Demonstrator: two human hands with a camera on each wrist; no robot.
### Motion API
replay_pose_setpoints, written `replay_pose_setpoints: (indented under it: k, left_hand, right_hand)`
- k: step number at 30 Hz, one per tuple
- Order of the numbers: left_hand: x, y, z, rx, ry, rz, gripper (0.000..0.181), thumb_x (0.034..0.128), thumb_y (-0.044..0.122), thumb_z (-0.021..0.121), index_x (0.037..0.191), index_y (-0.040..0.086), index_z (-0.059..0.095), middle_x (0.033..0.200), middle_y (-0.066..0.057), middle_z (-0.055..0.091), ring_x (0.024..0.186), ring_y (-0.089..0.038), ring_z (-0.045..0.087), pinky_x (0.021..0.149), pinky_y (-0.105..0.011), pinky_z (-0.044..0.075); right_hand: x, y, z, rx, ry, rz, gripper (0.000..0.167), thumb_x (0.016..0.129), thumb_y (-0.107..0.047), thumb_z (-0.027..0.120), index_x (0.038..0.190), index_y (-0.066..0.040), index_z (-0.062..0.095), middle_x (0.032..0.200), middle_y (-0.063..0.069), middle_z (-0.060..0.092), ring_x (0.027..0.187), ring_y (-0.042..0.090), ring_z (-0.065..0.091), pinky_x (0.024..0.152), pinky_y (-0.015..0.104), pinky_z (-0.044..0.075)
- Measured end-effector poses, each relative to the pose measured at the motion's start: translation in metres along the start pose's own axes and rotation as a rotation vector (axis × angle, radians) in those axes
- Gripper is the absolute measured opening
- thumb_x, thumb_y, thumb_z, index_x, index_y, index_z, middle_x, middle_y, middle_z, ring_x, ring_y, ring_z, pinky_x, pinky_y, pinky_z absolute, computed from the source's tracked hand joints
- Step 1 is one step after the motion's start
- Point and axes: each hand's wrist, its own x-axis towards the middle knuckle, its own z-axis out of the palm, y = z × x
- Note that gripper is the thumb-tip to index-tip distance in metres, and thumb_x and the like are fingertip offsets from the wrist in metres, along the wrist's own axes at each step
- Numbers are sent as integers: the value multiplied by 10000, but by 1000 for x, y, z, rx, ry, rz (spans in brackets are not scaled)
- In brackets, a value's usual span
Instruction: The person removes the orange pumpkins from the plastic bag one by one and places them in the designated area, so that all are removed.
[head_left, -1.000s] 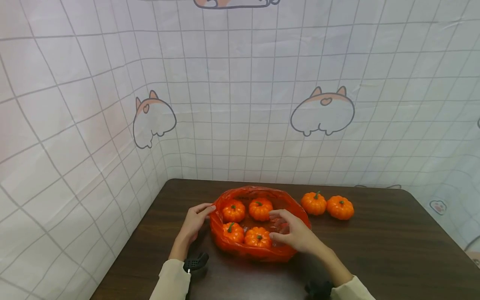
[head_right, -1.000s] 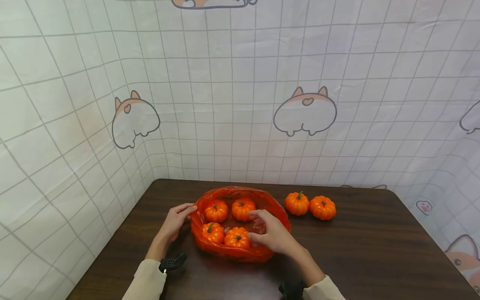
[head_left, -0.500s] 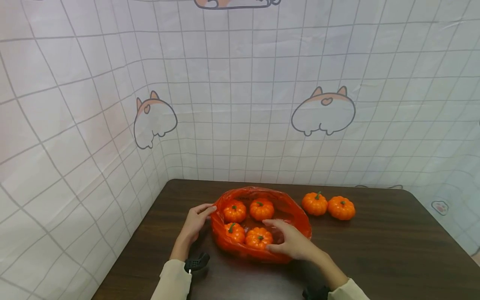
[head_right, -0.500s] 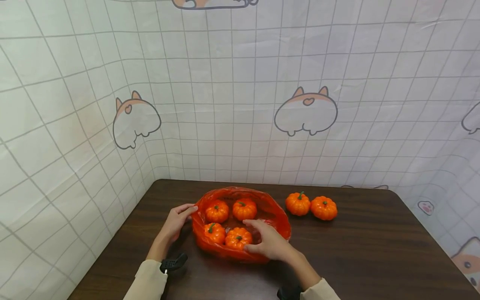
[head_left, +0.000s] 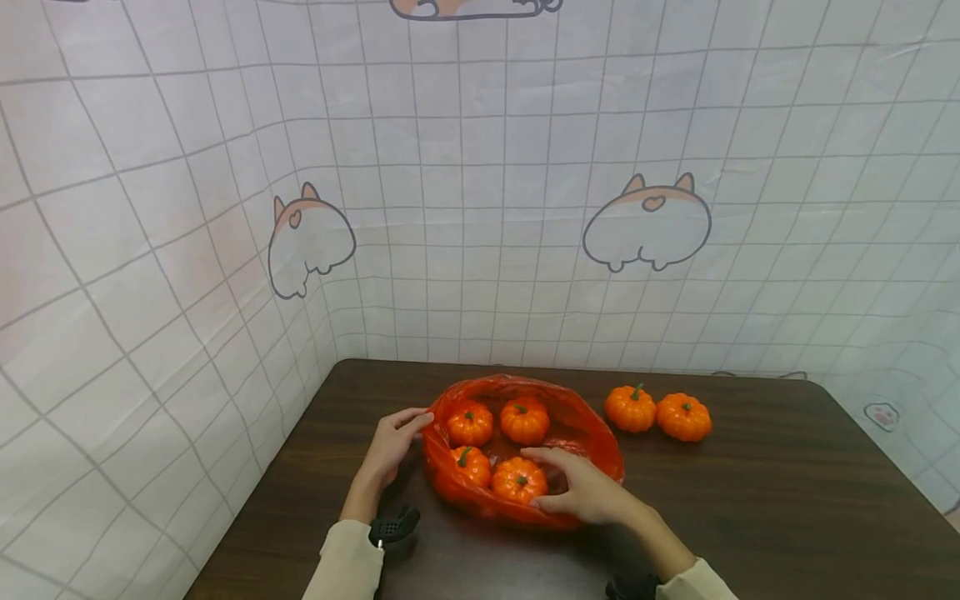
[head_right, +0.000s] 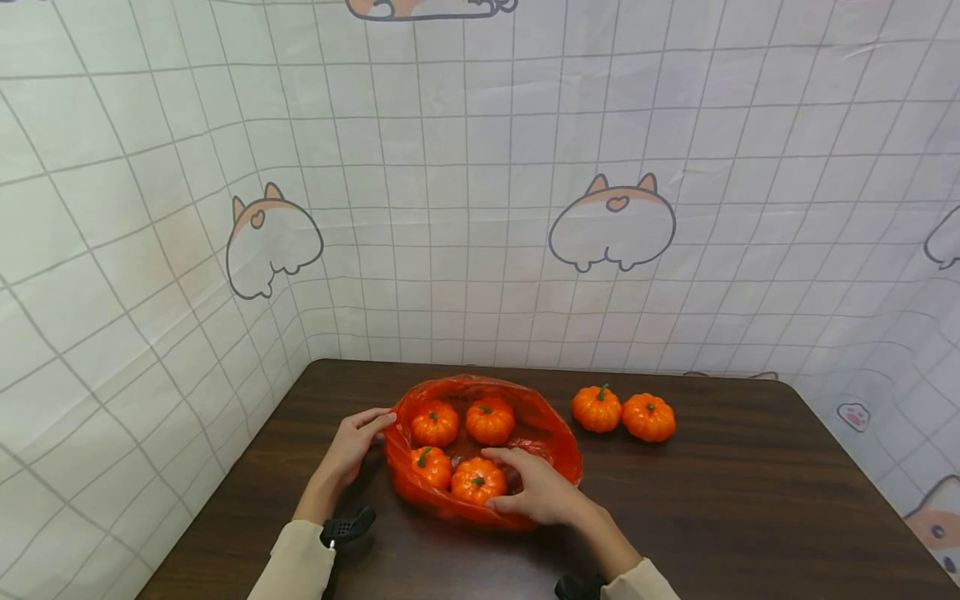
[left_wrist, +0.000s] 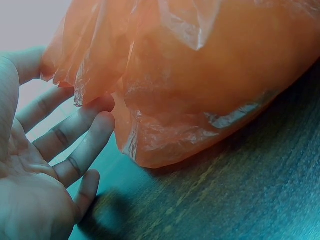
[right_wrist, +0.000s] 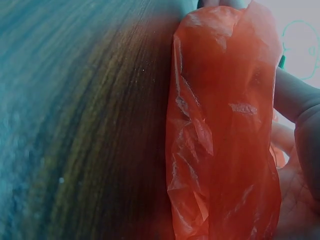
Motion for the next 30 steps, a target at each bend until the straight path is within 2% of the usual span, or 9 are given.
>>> replay_pose_setpoints:
  k: [4, 10, 15, 20, 26, 30]
  left_hand:
    - [0, 0, 0, 0, 0, 3, 368, 989, 325, 676, 1243, 62, 721, 1271, -118, 689, 957, -187, 652, 981, -438, 518]
    - [-1, 1, 0, -17, -4, 0, 376, 983, 319, 686, 1249, 55, 718, 1256, -119, 696, 932, -185, 658, 985, -453, 526]
    - [-1, 1, 0, -21, -5, -4, 381, 979, 325, 689, 1248, 57, 719, 1252, -116, 698, 934, -186, 657, 998, -474, 520]
    - [-1, 1, 0, -29, -7, -7, 379, 982, 326, 685, 1242, 53, 720, 1233, -111, 705, 931, -190, 660, 1032, -501, 503]
    - [0, 0, 0, -32, -5, -6, 374, 985, 312, 681, 1242, 43, 719, 1222, -112, 708, 920, -193, 668, 1015, -484, 517]
    - [0, 0, 0, -27, -3, -4, 374, 985, 314, 681, 1241, 44, 719, 1211, -111, 712, 915, -193, 677, 1000, -470, 528]
  right_hand:
    - [-1, 0, -1, 34, -6, 4, 683, 908, -231, 787, 1491, -42, 487, 1408, 194, 554, 1052, 195, 671, 869, 346, 582]
    - [-2, -1, -2, 34, 10, 1, 683, 899, -239, 796, 1486, -55, 500, 1429, 208, 525, 1076, 225, 675, 858, 335, 585]
    - [-1, 1, -2, 8, 43, 11, 700, 887, -308, 808, 1482, -87, 514, 1406, 157, 541, 1109, 269, 672, 857, 286, 571]
    - [-2, 3, -7, -8, 84, 35, 695, 861, -362, 830, 1463, -157, 551, 1310, 57, 589, 1140, 275, 654, 848, 265, 563]
    - [-5, 0, -19, 13, 141, 81, 688, 847, -377, 840, 1454, -224, 555, 1299, 19, 578, 1182, 284, 623, 884, 332, 574]
    - [-7, -3, -28, 42, 180, 93, 706, 848, -362, 842, 1464, -202, 538, 1360, 53, 557, 1198, 308, 605, 904, 398, 580]
